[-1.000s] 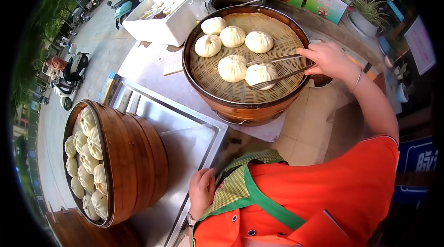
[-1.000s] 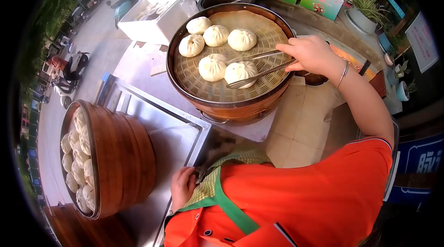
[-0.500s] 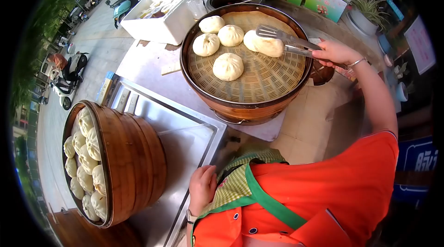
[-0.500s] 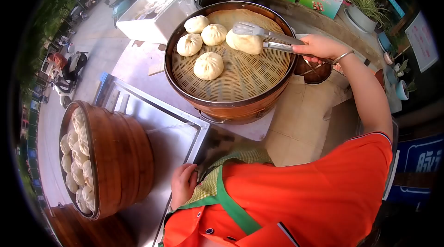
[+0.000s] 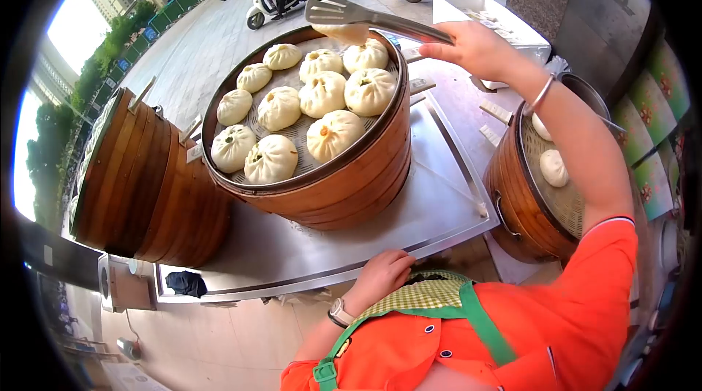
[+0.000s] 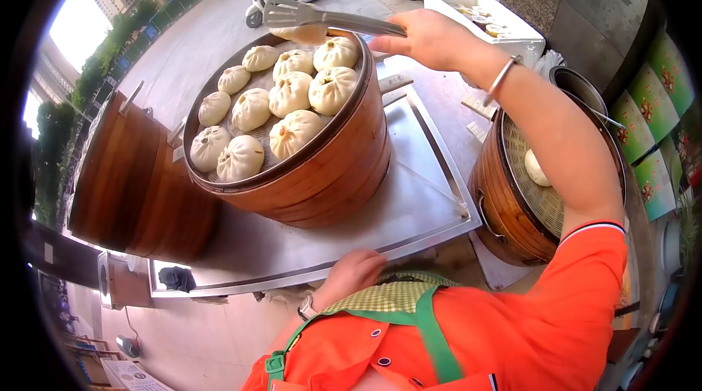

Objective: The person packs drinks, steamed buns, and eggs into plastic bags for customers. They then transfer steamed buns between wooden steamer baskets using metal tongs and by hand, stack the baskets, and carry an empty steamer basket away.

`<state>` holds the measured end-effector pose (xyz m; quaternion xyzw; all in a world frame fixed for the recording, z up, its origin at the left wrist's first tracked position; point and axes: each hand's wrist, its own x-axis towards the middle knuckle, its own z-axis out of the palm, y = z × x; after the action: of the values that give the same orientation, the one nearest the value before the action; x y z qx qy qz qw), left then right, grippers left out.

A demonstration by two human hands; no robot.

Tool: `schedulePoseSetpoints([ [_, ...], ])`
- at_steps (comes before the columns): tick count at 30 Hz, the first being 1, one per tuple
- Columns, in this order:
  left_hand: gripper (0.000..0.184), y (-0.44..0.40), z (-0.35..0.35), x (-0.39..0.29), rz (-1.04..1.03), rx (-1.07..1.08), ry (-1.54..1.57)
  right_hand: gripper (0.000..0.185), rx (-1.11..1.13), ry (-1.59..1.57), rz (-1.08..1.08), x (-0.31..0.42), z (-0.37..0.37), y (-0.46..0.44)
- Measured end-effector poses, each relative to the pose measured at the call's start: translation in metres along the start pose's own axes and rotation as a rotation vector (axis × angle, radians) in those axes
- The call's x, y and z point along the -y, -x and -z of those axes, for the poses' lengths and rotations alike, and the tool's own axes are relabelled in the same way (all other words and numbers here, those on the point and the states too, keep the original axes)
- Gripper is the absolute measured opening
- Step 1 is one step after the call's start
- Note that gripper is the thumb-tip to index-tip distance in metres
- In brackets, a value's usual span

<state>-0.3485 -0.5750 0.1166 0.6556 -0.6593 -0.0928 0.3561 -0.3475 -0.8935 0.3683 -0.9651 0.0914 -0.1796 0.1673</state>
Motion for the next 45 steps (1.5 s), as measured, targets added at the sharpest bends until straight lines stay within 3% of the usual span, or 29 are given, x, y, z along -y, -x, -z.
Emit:
schedulePoseSetpoints([
  [2, 0.021, 0.022, 0.006, 0.009, 0.090, -0.062, -0.025, 0.056, -0.100, 0.174, 0.046, 0.029, -0.042, -0.061],
  [7, 0.022, 0.054, 0.023, 0.018, 0.188, -0.142, -0.068, 0.048, 0.239, 0.510, 0.068, 0.102, -0.086, -0.111],
  [10, 0.021, 0.062, 0.026, 0.026, 0.190, -0.139, -0.056, 0.048, 0.219, 0.526, 0.048, 0.100, -0.080, -0.116],
  [11, 0.021, 0.061, 0.026, 0.028, 0.176, -0.128, -0.045, 0.050, 0.320, 0.545, -0.014, 0.099, -0.074, -0.118],
  [16, 0.021, 0.031, 0.024, 0.034, 0.071, 0.006, 0.009, 0.060, 0.276, 0.505, -0.054, 0.078, -0.052, -0.085],
  [17, 0.021, 0.019, 0.024, 0.031, 0.035, 0.041, 0.024, 0.063, 0.113, 0.423, -0.032, 0.064, -0.041, -0.077],
  [20, 0.021, -0.005, 0.022, 0.019, -0.030, 0.140, 0.066, 0.070, -0.181, 0.261, -0.068, 0.002, 0.003, -0.022],
  [22, 0.020, -0.017, 0.015, 0.013, -0.087, 0.210, 0.116, 0.069, -0.132, 0.203, -0.193, -0.036, 0.038, 0.053],
  [24, 0.019, -0.018, 0.007, 0.009, -0.007, 0.140, 0.086, 0.067, -0.189, 0.425, -0.387, -0.069, 0.056, 0.147],
  [26, 0.019, -0.021, -0.002, 0.008, 0.038, 0.160, 0.135, 0.065, -0.168, 0.439, -0.569, -0.097, 0.065, 0.244],
  [29, 0.020, -0.035, -0.014, 0.005, 0.015, 0.211, 0.139, 0.069, -0.050, 0.437, -0.777, -0.103, 0.062, 0.343],
  [33, 0.021, -0.065, -0.029, -0.011, -0.111, 0.285, 0.087, 0.066, 0.167, 0.556, -0.836, -0.102, 0.045, 0.369],
  [36, 0.022, -0.085, -0.038, -0.027, -0.184, 0.301, 0.058, 0.064, 0.142, 0.526, -0.785, -0.117, 0.036, 0.368],
  [38, 0.023, -0.091, -0.044, -0.034, -0.211, 0.297, 0.096, 0.054, 0.023, 0.566, -0.642, -0.131, 0.039, 0.371],
  [40, 0.023, -0.086, -0.047, -0.036, -0.178, 0.292, 0.082, 0.048, 0.180, -0.321, -1.185, -0.141, 0.055, 0.365],
  [41, 0.023, -0.084, -0.048, -0.034, -0.153, 0.284, 0.075, 0.045, 0.118, -0.488, -1.211, -0.149, 0.055, 0.371],
  [45, 0.023, -0.062, -0.043, -0.020, -0.089, 0.236, 0.059, 0.045, 0.146, -0.634, -1.058, -0.126, 0.073, 0.334],
])
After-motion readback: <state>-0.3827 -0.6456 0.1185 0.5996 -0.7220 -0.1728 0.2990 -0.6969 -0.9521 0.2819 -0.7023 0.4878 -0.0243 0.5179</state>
